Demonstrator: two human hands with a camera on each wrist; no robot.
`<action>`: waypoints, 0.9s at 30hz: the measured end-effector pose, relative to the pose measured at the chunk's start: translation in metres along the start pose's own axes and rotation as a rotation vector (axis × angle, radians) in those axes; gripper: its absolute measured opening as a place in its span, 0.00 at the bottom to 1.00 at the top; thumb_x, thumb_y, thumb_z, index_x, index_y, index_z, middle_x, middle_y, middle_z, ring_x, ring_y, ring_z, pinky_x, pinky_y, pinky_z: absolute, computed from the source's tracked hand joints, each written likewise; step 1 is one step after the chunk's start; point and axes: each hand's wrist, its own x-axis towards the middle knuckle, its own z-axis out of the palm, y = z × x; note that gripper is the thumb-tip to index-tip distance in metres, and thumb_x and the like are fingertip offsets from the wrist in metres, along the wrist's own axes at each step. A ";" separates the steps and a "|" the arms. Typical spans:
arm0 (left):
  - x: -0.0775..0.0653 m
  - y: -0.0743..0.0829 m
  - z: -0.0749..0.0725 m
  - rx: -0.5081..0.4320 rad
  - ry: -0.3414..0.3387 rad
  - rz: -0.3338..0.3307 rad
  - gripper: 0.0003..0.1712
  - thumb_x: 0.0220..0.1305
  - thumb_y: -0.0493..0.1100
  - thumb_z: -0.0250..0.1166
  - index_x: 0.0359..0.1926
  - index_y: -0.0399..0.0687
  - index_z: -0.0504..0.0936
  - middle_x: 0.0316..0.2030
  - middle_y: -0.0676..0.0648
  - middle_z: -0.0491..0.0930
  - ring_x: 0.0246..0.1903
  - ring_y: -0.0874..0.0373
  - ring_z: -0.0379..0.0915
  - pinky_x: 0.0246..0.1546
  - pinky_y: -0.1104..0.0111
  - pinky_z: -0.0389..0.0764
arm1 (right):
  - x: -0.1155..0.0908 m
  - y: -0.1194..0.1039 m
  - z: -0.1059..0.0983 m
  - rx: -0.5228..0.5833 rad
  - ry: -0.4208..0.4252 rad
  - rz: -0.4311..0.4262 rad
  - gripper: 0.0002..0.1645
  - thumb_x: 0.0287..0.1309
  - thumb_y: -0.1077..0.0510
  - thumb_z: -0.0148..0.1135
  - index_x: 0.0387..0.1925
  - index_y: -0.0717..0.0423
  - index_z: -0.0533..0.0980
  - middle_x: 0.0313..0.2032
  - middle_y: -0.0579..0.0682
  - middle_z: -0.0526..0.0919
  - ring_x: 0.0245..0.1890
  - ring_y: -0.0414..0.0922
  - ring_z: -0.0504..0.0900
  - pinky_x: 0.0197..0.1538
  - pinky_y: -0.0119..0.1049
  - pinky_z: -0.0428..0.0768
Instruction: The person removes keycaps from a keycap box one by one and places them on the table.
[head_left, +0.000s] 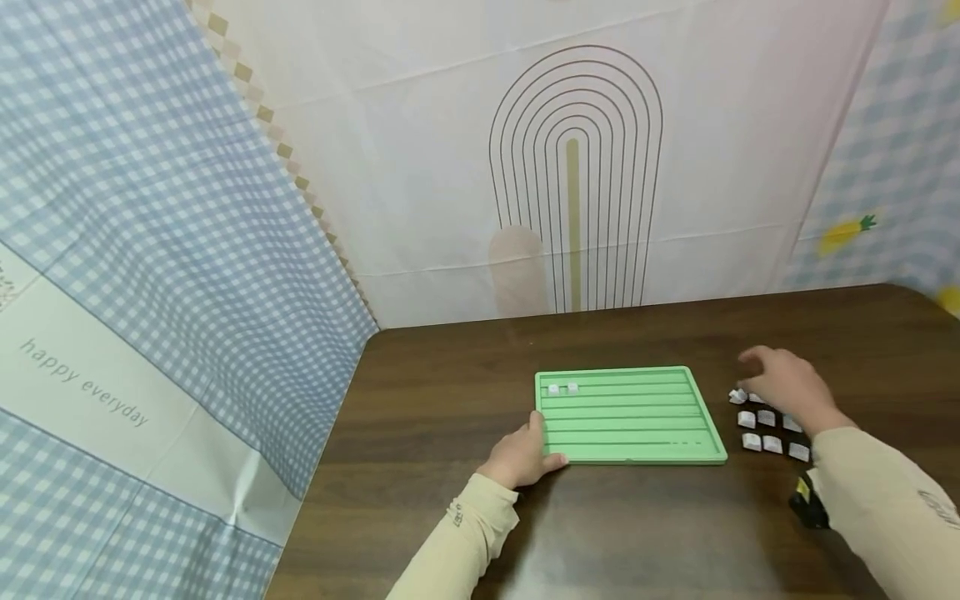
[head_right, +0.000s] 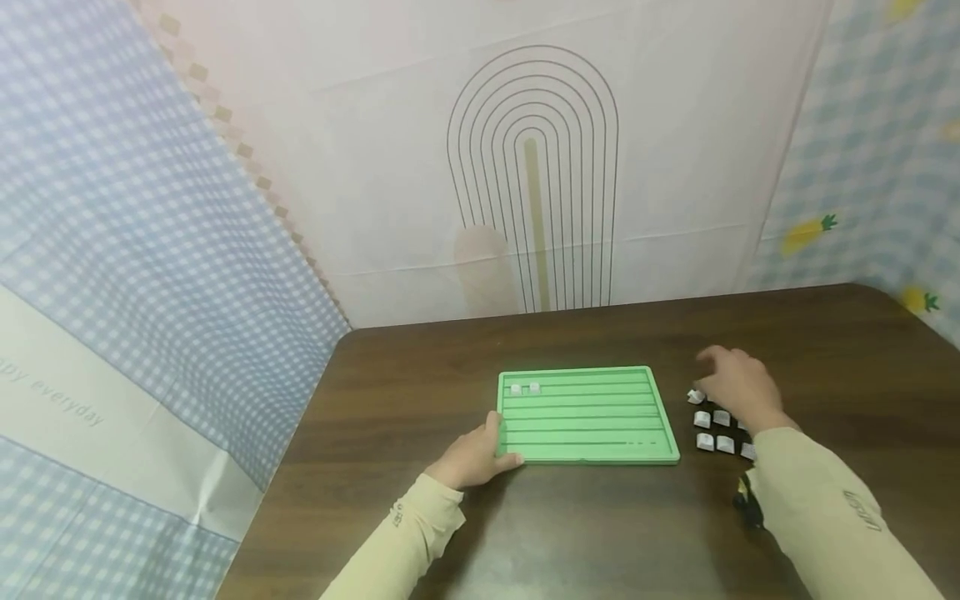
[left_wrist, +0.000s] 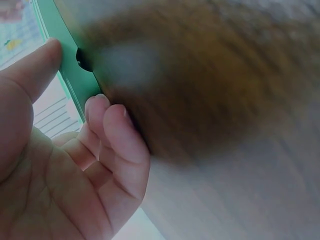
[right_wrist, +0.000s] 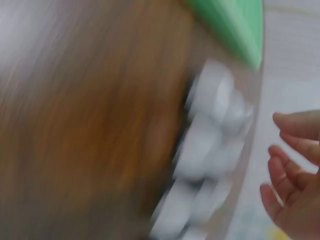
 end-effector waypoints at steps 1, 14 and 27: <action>0.000 0.001 0.000 0.007 -0.001 0.000 0.42 0.59 0.57 0.59 0.62 0.35 0.55 0.52 0.36 0.77 0.39 0.45 0.78 0.37 0.58 0.79 | 0.004 -0.011 0.003 0.014 0.001 -0.044 0.29 0.55 0.55 0.58 0.54 0.69 0.66 0.50 0.77 0.70 0.45 0.72 0.68 0.38 0.63 0.71; 0.005 0.012 0.007 0.036 -0.003 0.004 0.40 0.58 0.59 0.59 0.60 0.37 0.57 0.47 0.38 0.78 0.34 0.48 0.78 0.30 0.61 0.78 | 0.039 -0.135 0.079 0.037 -0.068 -0.272 0.19 0.56 0.57 0.59 0.49 0.62 0.75 0.45 0.63 0.79 0.46 0.58 0.75 0.44 0.56 0.76; 0.006 0.015 0.006 0.035 -0.009 0.003 0.39 0.58 0.60 0.59 0.60 0.39 0.57 0.48 0.39 0.78 0.36 0.48 0.78 0.32 0.60 0.78 | 0.041 -0.150 0.096 -0.170 0.016 -0.275 0.11 0.56 0.57 0.59 0.40 0.56 0.78 0.41 0.58 0.81 0.41 0.57 0.75 0.43 0.55 0.75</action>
